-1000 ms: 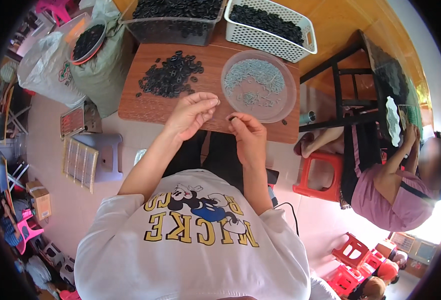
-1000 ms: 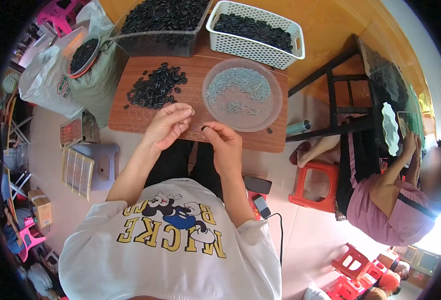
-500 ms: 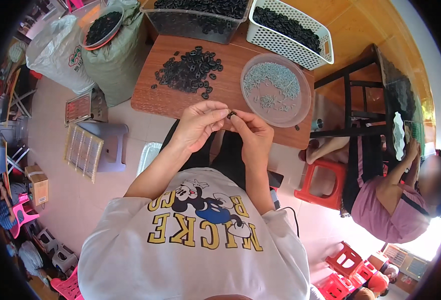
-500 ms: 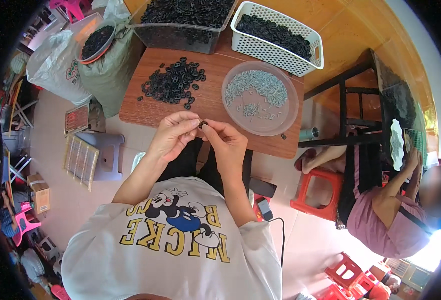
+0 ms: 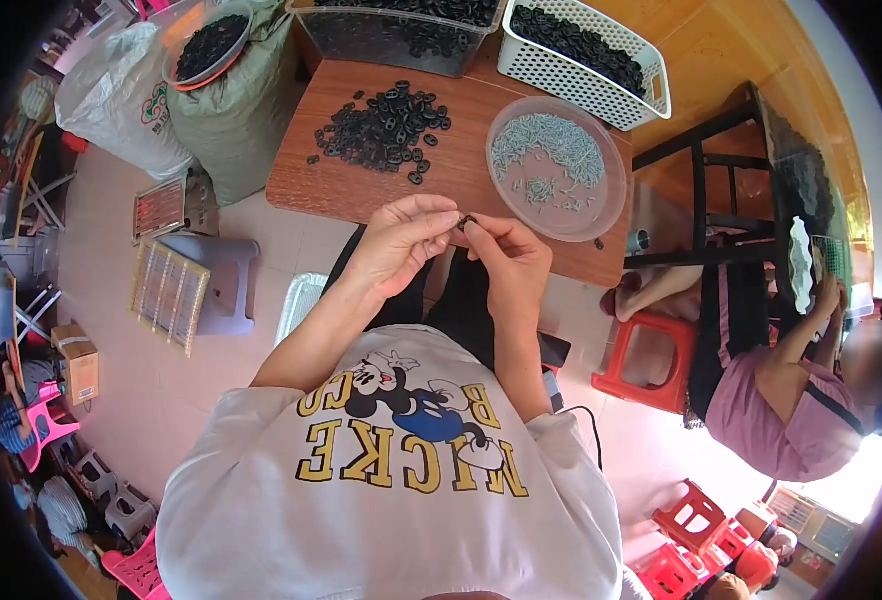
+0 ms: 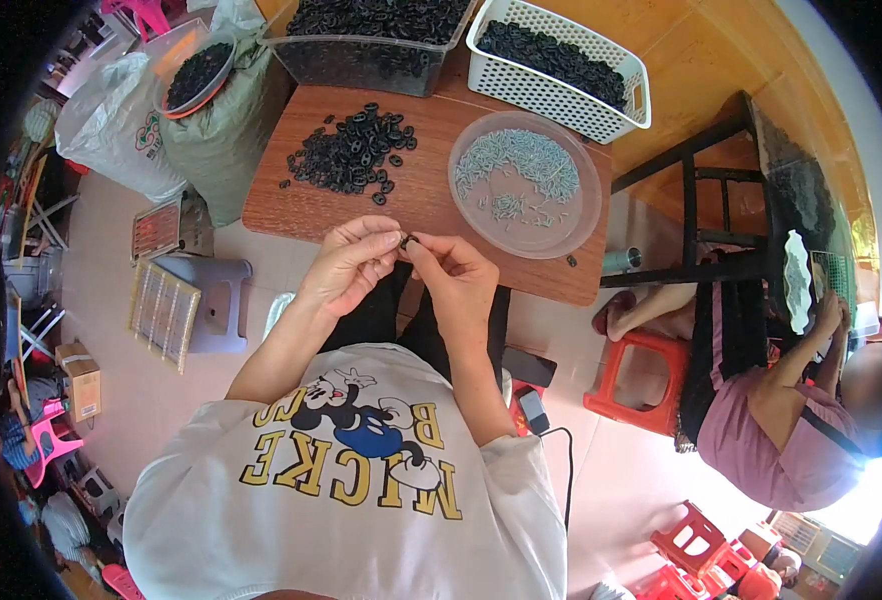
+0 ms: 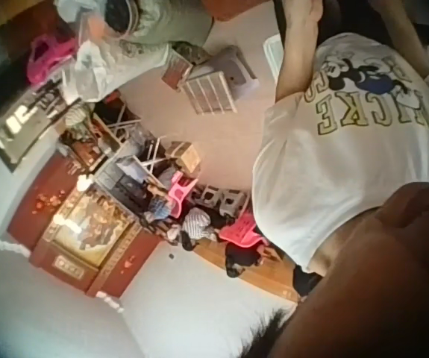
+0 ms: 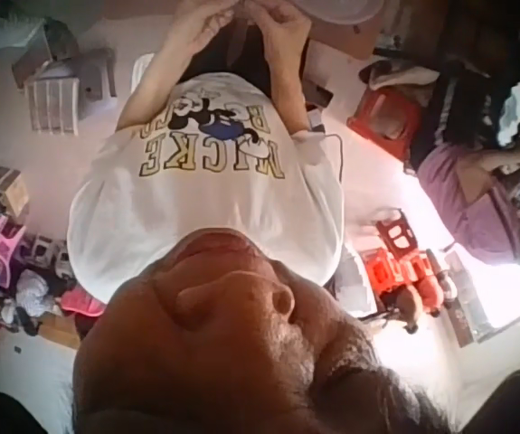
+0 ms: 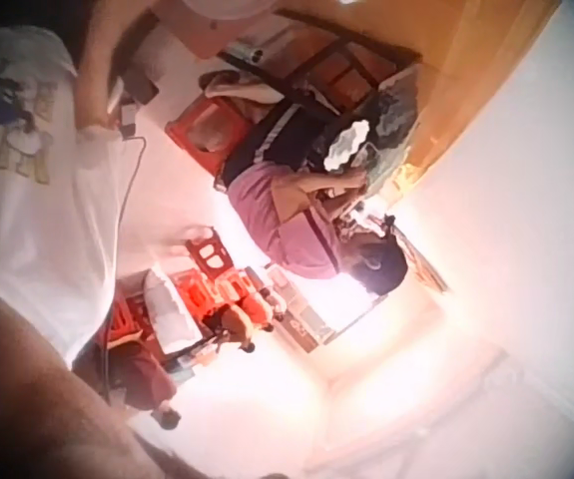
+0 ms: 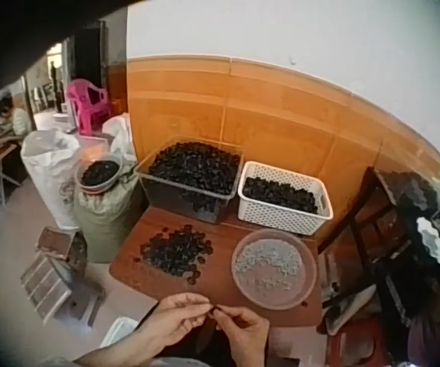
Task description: The person assembles small black plastic components by hand at a table.
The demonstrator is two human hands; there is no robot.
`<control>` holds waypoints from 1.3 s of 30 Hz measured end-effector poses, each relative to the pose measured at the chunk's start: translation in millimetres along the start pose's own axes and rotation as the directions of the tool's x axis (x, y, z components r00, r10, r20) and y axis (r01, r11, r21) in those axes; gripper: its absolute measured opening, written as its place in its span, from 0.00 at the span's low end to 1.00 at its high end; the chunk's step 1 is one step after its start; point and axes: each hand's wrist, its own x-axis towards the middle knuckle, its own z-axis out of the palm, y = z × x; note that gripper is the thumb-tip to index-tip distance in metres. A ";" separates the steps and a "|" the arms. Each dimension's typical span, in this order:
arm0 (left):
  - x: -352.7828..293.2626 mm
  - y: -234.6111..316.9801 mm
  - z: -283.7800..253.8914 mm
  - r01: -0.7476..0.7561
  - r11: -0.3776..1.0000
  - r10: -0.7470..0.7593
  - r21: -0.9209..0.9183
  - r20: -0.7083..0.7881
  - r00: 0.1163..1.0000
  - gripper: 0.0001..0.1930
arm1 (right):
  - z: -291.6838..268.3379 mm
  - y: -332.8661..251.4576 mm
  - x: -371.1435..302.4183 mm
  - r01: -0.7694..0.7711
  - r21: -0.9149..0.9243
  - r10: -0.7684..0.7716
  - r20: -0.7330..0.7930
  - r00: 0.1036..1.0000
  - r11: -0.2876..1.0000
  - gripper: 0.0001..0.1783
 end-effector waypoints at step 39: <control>-5.7 -7.1 -21.4 -0.143 0.957 0.163 0.253 -0.061 0.985 0.19 | 12.1 25.0 -6.3 0.050 -0.216 -0.055 -0.018 0.998 0.975 0.08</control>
